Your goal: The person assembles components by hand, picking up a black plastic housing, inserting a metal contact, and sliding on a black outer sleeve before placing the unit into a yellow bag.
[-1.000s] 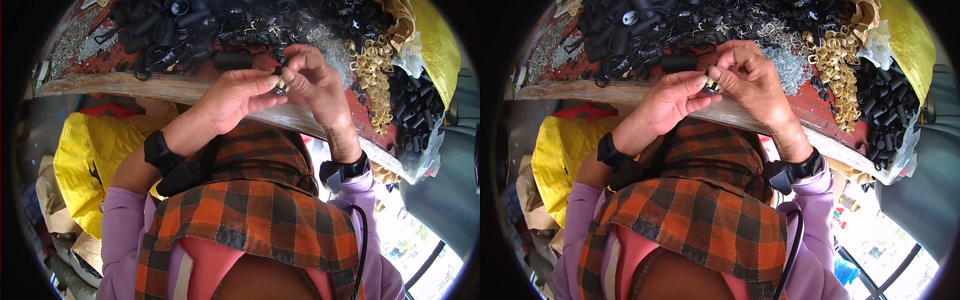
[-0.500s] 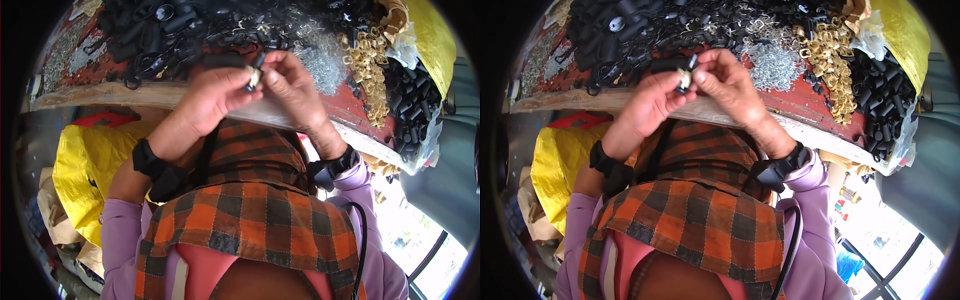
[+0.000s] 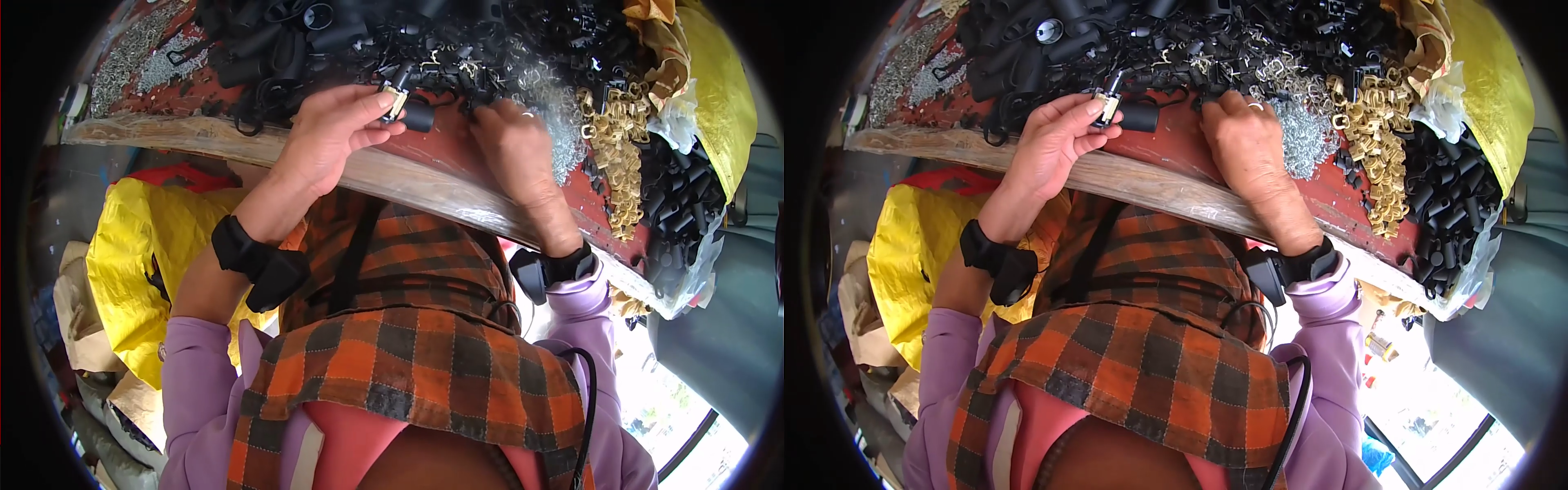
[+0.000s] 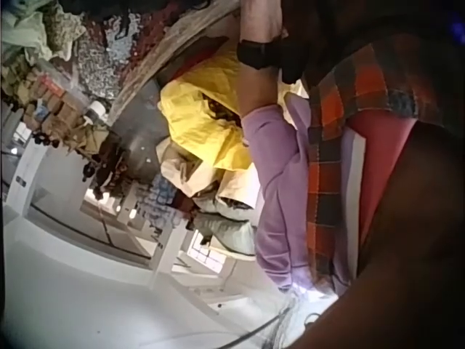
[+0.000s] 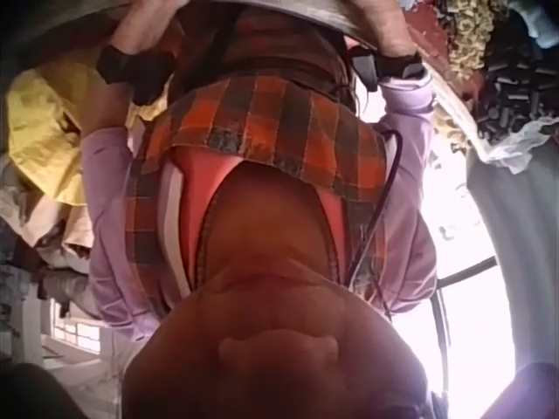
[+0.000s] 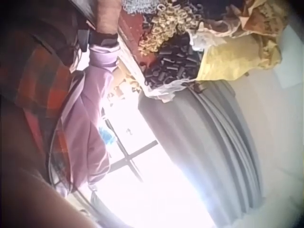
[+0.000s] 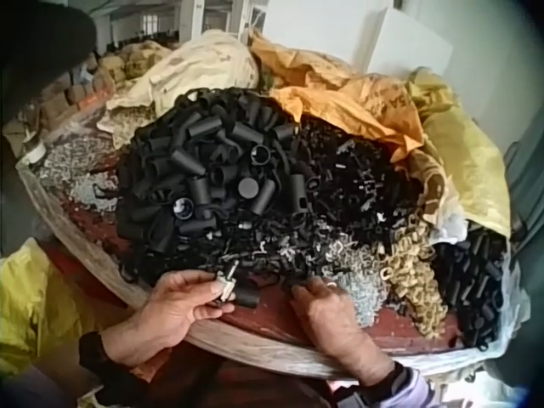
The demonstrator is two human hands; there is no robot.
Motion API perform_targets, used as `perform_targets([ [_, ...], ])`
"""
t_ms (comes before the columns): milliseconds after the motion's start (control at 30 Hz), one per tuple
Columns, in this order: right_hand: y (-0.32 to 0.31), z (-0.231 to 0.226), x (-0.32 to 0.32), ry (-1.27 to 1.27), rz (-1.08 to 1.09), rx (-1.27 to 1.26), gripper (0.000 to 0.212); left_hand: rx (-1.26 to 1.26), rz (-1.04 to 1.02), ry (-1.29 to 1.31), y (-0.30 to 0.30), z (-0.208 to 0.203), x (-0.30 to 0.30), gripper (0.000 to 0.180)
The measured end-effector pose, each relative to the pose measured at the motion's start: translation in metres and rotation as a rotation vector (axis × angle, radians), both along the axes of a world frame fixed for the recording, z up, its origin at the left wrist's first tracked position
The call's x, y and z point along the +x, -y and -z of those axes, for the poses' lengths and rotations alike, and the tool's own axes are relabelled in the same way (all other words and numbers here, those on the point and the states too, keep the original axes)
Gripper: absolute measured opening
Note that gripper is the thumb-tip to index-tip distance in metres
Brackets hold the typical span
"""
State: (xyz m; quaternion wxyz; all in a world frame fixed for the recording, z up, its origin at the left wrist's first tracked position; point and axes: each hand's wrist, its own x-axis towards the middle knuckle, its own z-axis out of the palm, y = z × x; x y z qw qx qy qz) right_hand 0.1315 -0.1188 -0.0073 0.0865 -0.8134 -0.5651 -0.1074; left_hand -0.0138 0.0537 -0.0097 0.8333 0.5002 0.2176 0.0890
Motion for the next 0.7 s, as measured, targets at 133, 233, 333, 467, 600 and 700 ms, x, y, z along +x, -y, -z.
perform_targets([
  [133, -0.009, 0.012, 0.003, 0.076, -0.010, -0.052, 0.004, -0.010, -0.015, -0.002, 0.003, 0.005, 0.000, 0.022],
  [233, -0.012, 0.017, 0.008, -0.005, -0.005, 0.006, 0.008, 0.000, -0.008, 0.015, 0.005, 0.005, 0.000, 0.022],
  [333, -0.011, 0.021, 0.009, -0.026, -0.011, 0.064, 0.014, -0.009, -0.018, 0.021, 0.004, 0.006, 0.001, 0.022],
  [467, -0.011, 0.015, 0.003, 0.027, 0.027, -0.053, 0.013, -0.032, -0.038, 0.038, 0.004, 0.007, 0.001, 0.021],
  [600, -0.009, -0.006, -0.006, -0.919, 0.175, 0.167, 0.012, -0.118, -0.046, 0.043, 0.011, 0.006, -0.001, 0.022],
  [700, -0.003, -0.009, -0.007, -1.700, -0.064, 0.532, 0.024, -0.136, -0.010, 0.040, 0.022, -0.004, 0.002, 0.024],
])
